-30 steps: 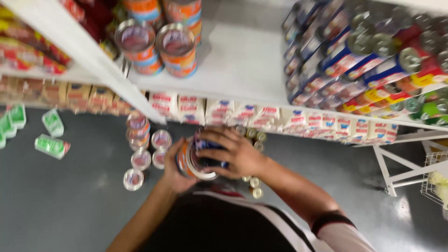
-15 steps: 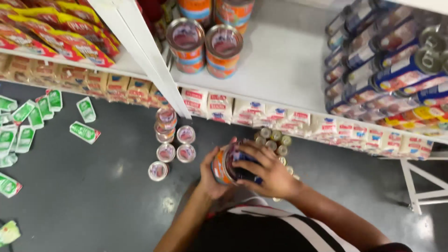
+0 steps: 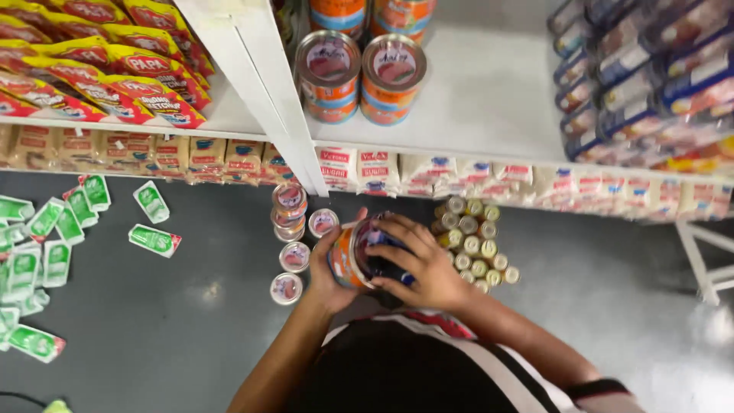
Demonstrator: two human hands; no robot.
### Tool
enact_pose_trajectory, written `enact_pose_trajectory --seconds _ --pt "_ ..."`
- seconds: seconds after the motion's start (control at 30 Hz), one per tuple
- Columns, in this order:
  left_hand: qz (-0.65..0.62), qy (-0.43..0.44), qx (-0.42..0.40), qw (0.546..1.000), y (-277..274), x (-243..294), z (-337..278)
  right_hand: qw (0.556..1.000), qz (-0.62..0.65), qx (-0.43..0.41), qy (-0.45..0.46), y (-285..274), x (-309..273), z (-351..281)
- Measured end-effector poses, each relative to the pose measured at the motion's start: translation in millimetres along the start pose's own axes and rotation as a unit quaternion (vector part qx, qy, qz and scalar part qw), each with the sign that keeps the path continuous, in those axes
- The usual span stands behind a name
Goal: The person cleans canned food products by wiping each can with a cloth, then places the cleaned cans onto a grocery store shelf. The cans are rotated by hand during cleaning to ensure all surfaces are wiped.
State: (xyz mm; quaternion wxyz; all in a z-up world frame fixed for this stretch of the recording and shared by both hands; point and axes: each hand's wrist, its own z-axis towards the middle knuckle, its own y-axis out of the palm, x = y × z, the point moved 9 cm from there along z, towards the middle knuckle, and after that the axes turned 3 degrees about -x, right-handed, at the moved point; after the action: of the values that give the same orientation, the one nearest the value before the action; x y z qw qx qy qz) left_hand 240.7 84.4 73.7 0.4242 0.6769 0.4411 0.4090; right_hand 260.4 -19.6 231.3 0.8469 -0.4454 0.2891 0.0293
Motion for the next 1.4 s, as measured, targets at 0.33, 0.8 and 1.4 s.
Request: enact_pose_trajectory --seconds 0.33,0.8,1.4 --pt "0.040 -0.077 -0.030 0.996 6 5 -14 0.996 -0.004 0.031 0.078 0 -22 -3" --pt "0.056 -0.182 -0.025 0.981 60 -18 20 0.988 -0.038 0.077 0.126 -39 -5 -15" --pt "-0.021 -0.037 -0.020 0.999 13 -67 -10 0.997 0.040 0.012 0.059 -22 6 -63"
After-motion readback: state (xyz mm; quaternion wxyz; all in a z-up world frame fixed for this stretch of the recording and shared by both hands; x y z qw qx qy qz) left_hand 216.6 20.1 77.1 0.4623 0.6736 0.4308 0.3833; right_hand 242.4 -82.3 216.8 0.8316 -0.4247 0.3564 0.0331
